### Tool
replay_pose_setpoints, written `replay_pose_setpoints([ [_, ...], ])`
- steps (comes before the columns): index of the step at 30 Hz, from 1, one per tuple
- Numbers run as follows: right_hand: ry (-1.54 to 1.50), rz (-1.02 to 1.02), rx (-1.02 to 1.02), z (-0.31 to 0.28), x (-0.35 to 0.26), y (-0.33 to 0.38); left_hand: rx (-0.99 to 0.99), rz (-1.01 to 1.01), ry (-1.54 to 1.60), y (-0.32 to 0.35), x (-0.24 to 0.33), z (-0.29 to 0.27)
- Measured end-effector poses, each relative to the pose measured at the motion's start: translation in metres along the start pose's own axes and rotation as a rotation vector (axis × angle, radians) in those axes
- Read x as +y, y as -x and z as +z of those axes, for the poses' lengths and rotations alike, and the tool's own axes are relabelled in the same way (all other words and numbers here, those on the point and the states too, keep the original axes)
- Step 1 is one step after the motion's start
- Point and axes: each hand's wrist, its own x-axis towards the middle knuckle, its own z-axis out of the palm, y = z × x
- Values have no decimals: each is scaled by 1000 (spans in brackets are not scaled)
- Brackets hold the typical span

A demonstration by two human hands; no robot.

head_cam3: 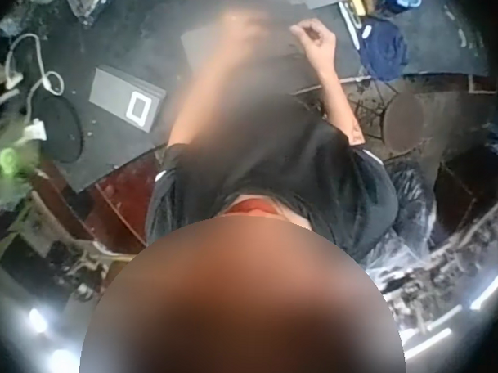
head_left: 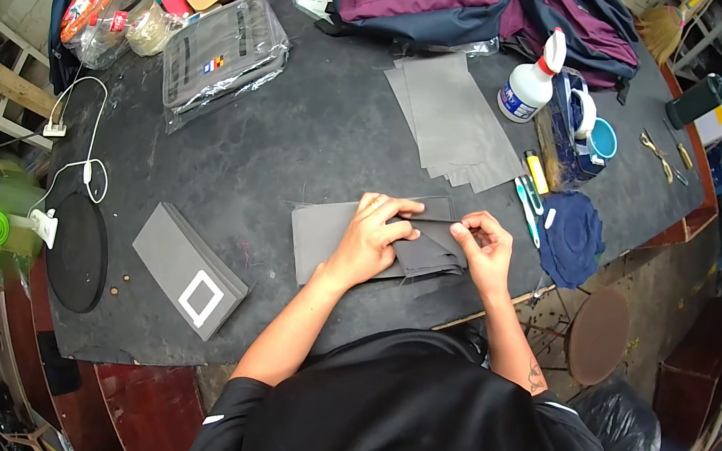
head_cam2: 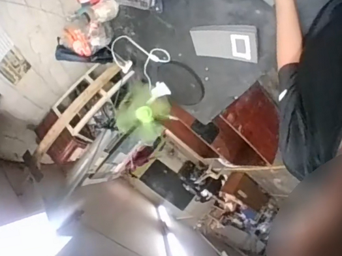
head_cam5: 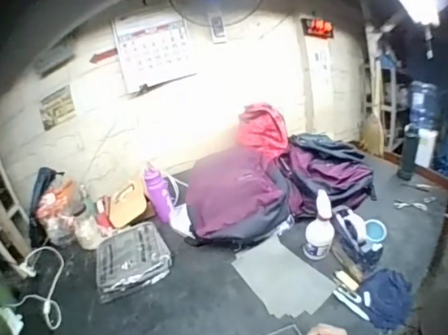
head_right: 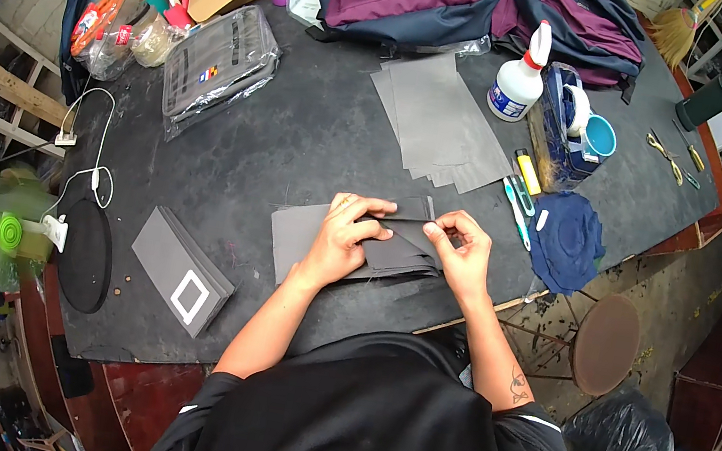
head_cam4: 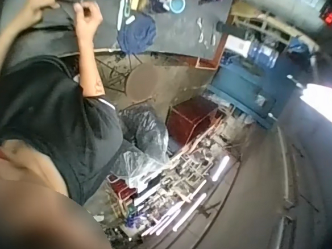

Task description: Stacking and organizing rectangular grey fabric pieces on a manufacturing workbench.

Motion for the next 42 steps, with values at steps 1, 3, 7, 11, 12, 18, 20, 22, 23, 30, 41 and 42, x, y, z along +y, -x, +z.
replay_pose_setpoints([
  [1,-24,-2,-1,0,-2,0,1,1,0,0,-2,0],
  [3,-47,-5,-2,0,-4,0,-67,22,-7,0,-5,-2],
  [7,-52,145,59,4,-7,-3,18,-41,-14,-5,5,-2],
  [11,91,188,37,5,2,-7,-84,-80,-11,-6,5,-2],
  [12,164,191,14,5,2,-8,-139,-40,-65,-4,2,-2],
  [18,10,236,-83,2,-6,-11,-54,-47,-48,-2,-1,0],
  [20,8,237,-93,0,-6,-9,-47,-59,-49,0,-2,2],
  [22,5,235,-104,-1,-5,-9,-90,-18,-75,1,-3,1],
  [23,-2,244,-99,-2,-4,-10,-90,-17,-75,2,-2,1],
  [30,-79,281,-96,-7,3,-11,-33,50,-136,2,4,0],
  [41,-39,196,-3,4,2,-7,30,-132,77,-3,2,-2],
  [42,-21,193,21,5,2,-6,-58,-112,46,-4,3,-4],
])
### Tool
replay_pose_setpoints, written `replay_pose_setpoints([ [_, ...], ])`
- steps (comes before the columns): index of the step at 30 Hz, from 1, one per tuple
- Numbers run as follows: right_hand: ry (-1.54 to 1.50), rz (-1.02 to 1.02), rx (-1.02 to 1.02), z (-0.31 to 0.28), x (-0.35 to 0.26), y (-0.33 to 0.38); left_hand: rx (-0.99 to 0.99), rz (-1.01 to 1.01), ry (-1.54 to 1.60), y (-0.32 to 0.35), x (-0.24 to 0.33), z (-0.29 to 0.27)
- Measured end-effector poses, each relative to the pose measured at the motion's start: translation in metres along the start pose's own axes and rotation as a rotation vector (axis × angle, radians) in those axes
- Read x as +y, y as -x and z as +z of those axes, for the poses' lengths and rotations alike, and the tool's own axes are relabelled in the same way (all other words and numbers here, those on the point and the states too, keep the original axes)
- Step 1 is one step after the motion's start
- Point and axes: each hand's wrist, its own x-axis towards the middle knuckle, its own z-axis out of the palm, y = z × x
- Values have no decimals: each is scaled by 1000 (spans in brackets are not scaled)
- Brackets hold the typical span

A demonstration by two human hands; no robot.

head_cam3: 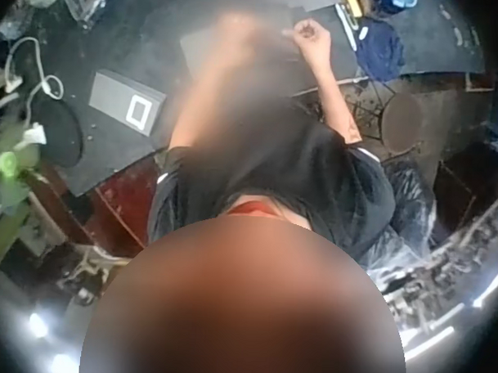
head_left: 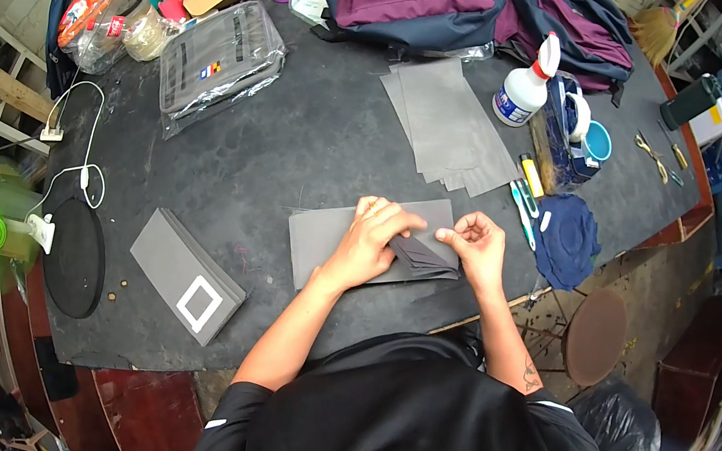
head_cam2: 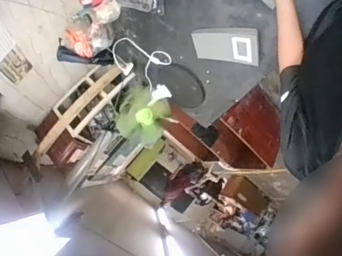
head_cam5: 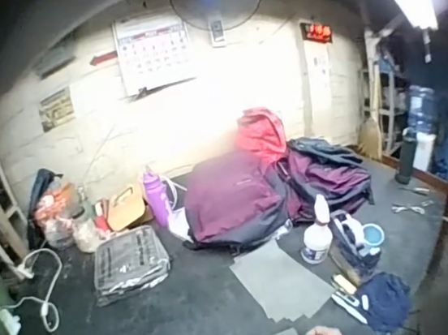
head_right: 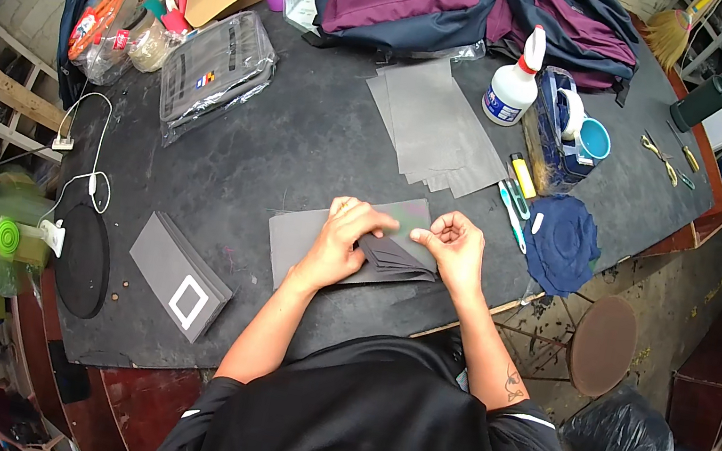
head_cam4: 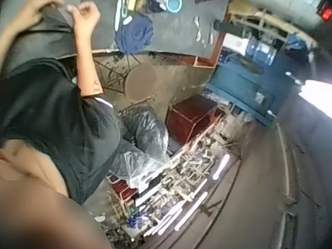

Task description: Stacking and organizing rectangular grey fabric pieces on a manufacturing workbench.

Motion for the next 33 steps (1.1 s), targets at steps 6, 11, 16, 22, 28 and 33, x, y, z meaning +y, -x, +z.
replay_pose_setpoints([
  [6,77,-37,-29,1,-8,6,-24,44,-87,1,-4,2],
  [11,233,-244,-19,2,-8,8,-4,100,-125,7,-7,6],
  [16,233,-212,-19,2,-5,8,18,140,-223,8,-1,5],
  [22,55,-150,-30,3,-6,10,73,91,-138,7,3,4],
  [28,112,-68,18,5,-8,9,40,-37,44,7,-1,2],
  [33,263,-217,57,6,-13,10,80,64,-118,5,1,3],
])
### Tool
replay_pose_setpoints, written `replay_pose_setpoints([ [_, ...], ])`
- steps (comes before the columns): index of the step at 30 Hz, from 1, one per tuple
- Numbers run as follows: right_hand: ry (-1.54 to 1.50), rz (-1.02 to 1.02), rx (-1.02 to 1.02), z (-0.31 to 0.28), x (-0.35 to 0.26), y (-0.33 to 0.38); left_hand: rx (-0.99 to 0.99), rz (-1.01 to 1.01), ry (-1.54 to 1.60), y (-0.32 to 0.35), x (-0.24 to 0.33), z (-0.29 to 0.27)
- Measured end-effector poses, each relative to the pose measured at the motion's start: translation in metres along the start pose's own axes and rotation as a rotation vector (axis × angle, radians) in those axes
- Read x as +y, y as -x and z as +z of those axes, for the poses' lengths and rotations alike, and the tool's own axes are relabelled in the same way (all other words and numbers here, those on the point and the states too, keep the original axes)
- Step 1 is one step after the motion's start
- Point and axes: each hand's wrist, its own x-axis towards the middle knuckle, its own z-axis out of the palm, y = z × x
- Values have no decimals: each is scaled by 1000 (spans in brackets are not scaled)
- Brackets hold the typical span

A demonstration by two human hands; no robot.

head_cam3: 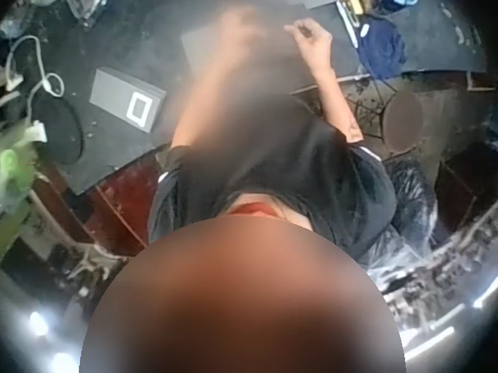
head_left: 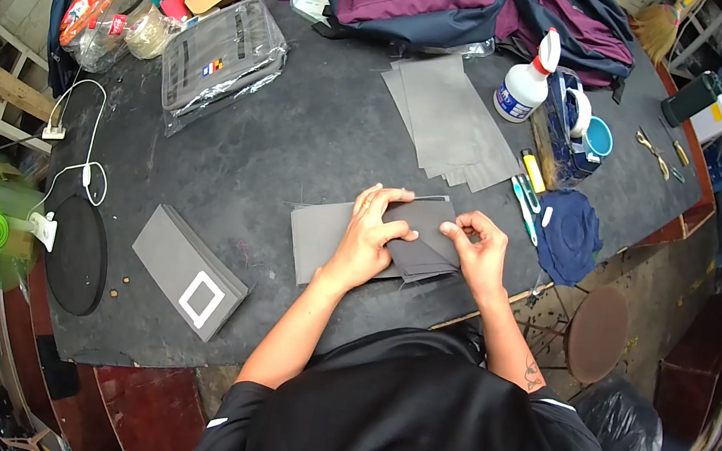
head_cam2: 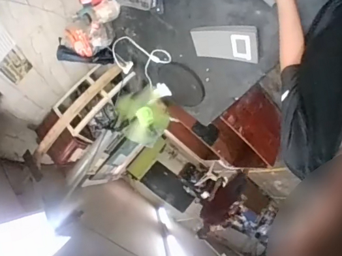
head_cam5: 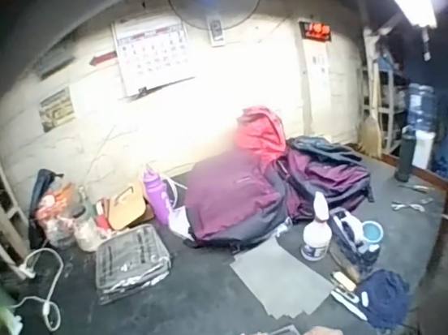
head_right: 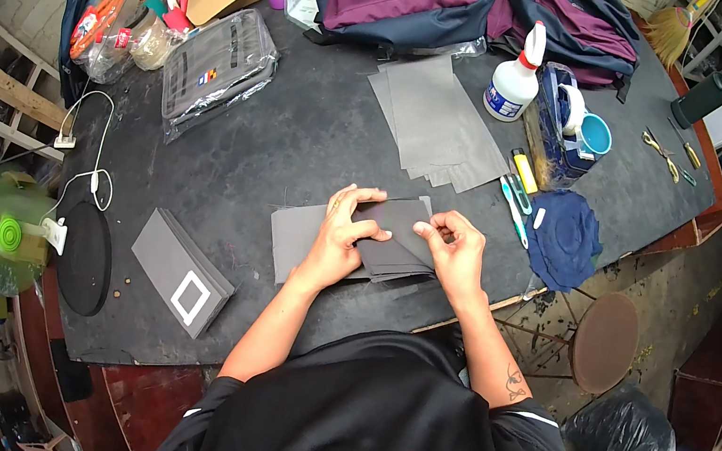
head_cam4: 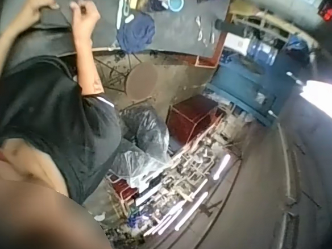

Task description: Stacking and organizing rectangular grey fabric pieces on a manufacturing workbench.

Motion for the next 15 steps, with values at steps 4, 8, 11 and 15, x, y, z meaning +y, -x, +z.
replay_pose_setpoints([
  [4,28,-95,20,-2,-4,2,-24,-3,-13,3,0,1],
  [8,38,-84,25,-2,-2,1,-4,48,-58,7,2,2],
  [11,39,-39,2,-3,-3,1,-9,63,-60,10,-2,1],
  [15,-70,5,0,-4,3,2,17,-37,62,4,3,-2],
])
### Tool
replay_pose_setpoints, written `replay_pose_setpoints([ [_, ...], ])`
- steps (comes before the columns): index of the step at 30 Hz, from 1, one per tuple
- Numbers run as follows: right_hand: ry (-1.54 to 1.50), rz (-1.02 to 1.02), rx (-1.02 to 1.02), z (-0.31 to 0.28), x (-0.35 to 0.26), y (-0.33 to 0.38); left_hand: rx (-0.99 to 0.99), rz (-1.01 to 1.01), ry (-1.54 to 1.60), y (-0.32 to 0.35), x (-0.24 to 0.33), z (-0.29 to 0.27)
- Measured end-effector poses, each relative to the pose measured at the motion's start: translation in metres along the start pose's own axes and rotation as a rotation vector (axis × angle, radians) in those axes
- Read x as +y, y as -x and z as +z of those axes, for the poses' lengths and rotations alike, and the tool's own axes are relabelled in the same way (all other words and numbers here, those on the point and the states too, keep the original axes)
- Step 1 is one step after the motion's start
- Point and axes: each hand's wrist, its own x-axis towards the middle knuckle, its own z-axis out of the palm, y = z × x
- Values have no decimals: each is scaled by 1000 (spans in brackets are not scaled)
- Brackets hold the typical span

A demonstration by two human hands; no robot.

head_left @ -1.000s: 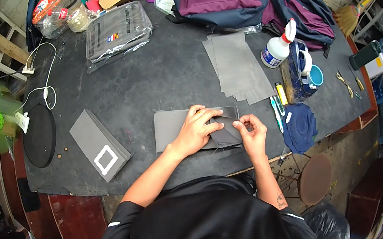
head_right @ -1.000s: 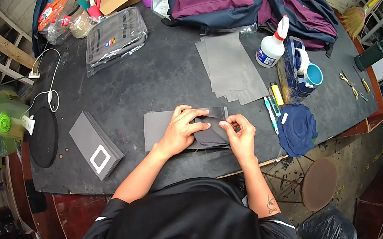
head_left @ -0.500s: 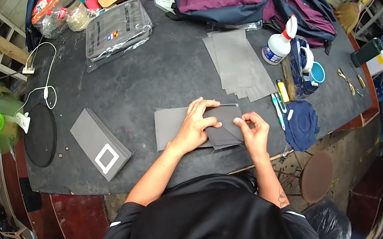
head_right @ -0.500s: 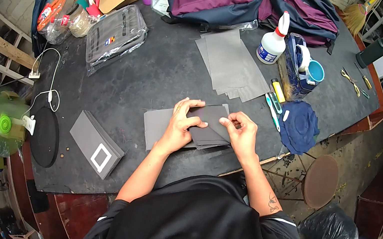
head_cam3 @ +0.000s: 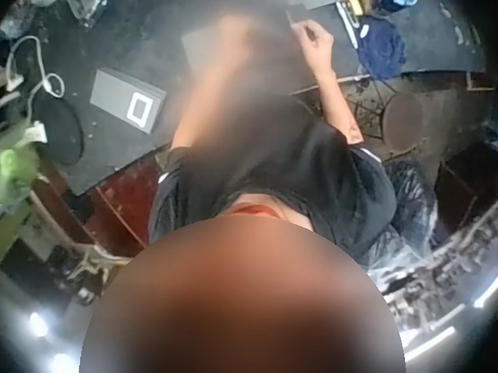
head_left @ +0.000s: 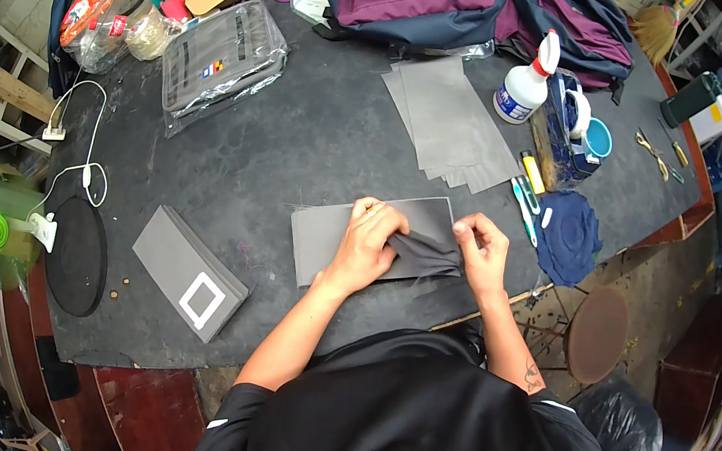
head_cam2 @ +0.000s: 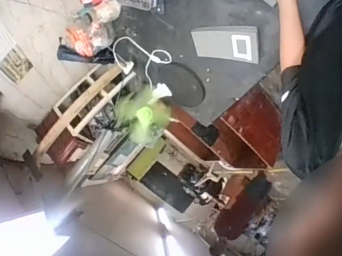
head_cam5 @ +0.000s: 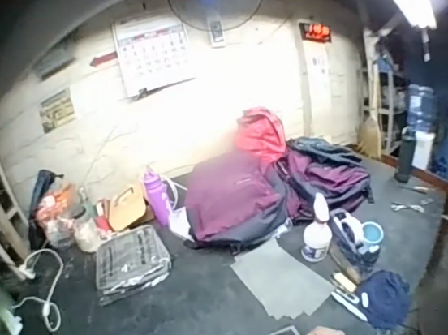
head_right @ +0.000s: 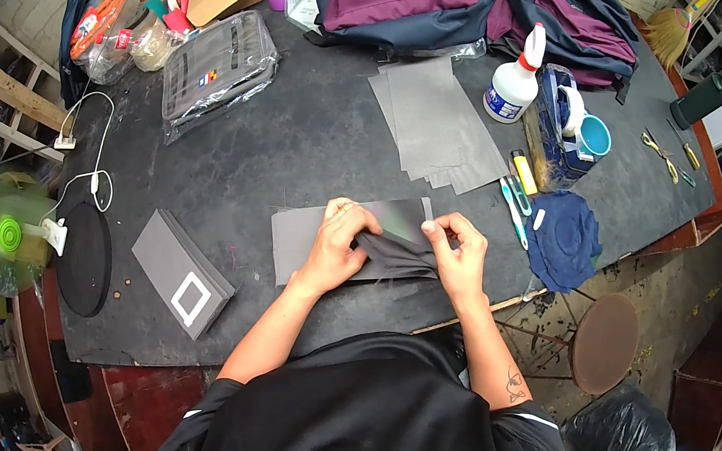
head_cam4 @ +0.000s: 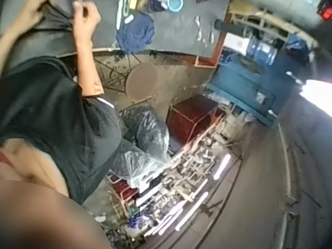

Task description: Stacking and organizing rectangular grey fabric pieces on a manufacturing workbench.

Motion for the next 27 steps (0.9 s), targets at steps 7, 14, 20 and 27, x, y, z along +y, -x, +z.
replay_pose_setpoints([
  [7,51,-21,13,3,1,0,-64,64,-66,2,-4,0],
  [14,70,-65,-3,2,-3,-1,-31,83,-155,2,-3,3],
  [20,-27,-62,-16,1,1,-1,-61,66,-126,3,-2,0],
  [27,47,21,-18,4,0,-2,-118,31,-129,2,-3,2],
])
